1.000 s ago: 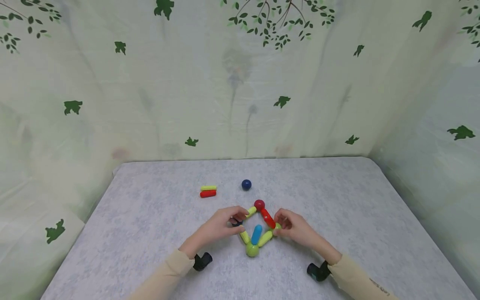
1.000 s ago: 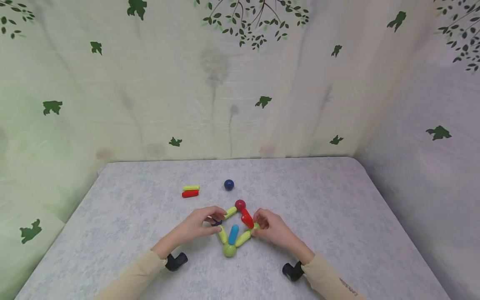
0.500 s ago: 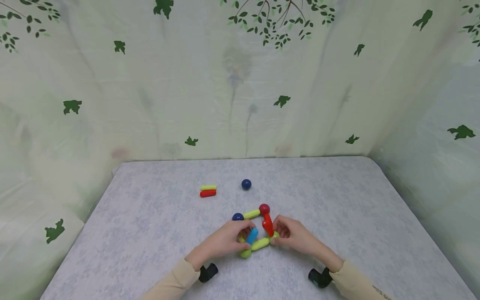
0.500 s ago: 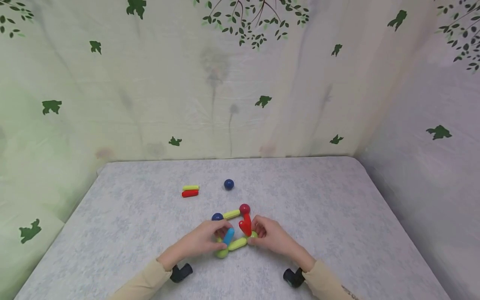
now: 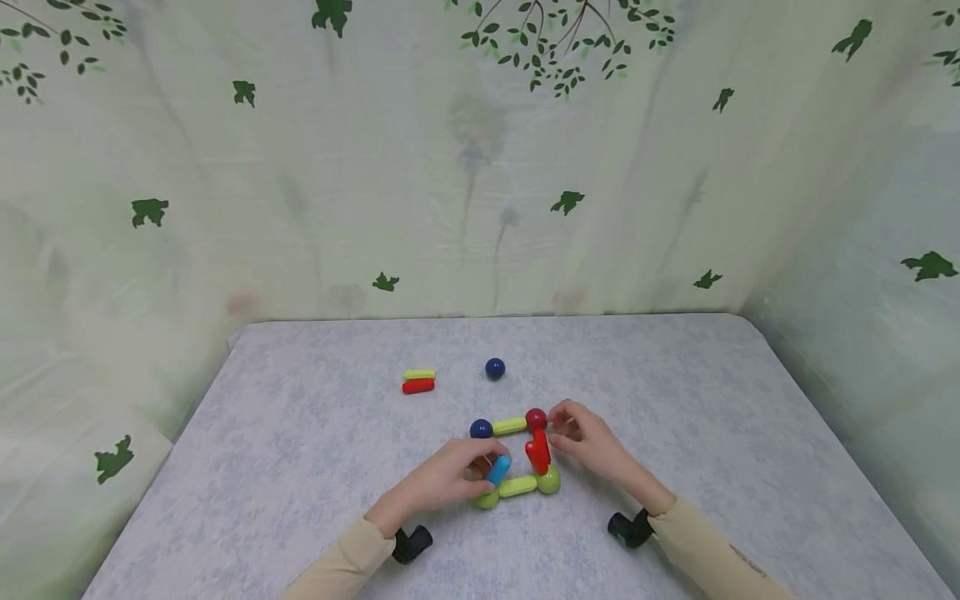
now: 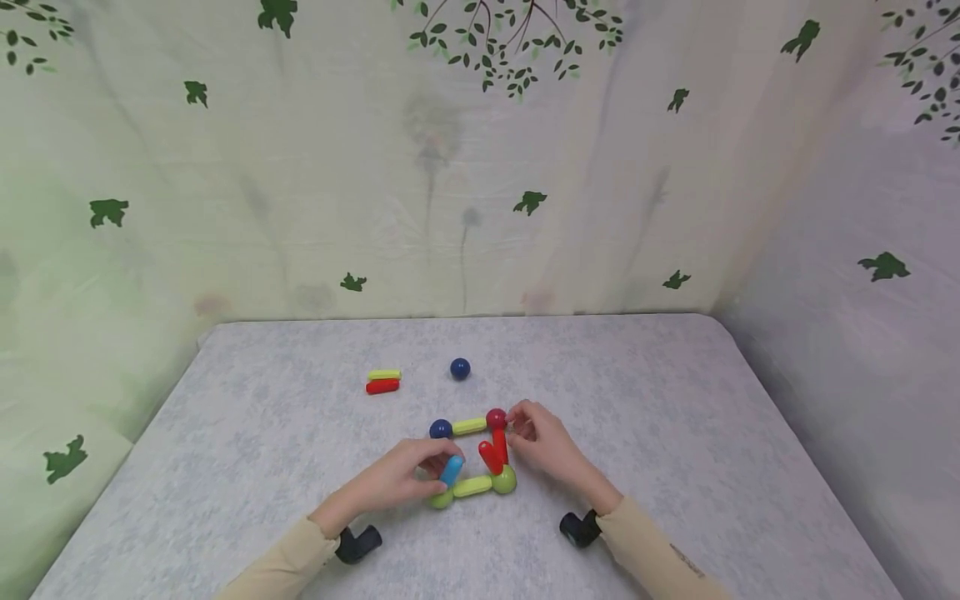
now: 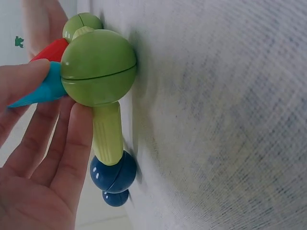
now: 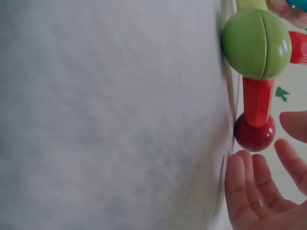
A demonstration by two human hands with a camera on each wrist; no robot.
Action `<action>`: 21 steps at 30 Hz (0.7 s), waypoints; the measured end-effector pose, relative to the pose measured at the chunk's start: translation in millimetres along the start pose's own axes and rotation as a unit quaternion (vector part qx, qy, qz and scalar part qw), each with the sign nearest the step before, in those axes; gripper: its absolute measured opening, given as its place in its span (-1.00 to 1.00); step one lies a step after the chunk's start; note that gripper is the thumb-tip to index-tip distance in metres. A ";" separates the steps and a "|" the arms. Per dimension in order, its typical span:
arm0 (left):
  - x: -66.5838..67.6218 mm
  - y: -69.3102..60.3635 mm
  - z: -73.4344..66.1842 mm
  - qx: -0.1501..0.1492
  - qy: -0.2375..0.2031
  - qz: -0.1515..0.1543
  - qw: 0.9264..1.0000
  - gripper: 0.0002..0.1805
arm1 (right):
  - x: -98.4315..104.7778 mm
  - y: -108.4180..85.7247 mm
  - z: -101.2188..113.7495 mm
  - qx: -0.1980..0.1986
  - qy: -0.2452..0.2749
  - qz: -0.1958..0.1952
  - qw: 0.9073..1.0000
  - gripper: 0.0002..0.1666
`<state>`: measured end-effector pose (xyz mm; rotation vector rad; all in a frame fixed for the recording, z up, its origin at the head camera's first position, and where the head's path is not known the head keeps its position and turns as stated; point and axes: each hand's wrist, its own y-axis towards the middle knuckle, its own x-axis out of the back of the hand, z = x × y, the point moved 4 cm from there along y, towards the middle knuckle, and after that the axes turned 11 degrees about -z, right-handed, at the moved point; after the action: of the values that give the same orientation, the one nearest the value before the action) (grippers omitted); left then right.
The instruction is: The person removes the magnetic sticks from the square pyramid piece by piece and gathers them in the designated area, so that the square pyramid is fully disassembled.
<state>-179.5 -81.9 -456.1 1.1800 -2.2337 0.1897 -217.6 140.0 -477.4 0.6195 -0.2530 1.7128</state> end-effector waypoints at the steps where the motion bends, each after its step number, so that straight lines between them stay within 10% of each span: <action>1: 0.3 -0.3 -0.5 -0.007 0.004 -0.003 1.000 -0.71 | -0.7 3.1 -0.6 0.002 -0.003 -0.003 1.000 -0.72; 12: 15.2 -3.4 1.9 -0.019 0.050 -0.077 0.996 -0.66 | -6.7 15.3 4.8 0.017 -0.015 0.033 0.999 -0.64; 21: 54.7 -3.1 31.6 0.028 0.141 -0.173 0.974 -0.69 | -3.3 12.0 -4.0 0.002 0.008 0.043 0.999 -0.78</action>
<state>-214.2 -134.5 -451.1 1.4521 -1.7587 0.2625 -229.7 136.2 -480.5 0.6048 -0.2687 1.8015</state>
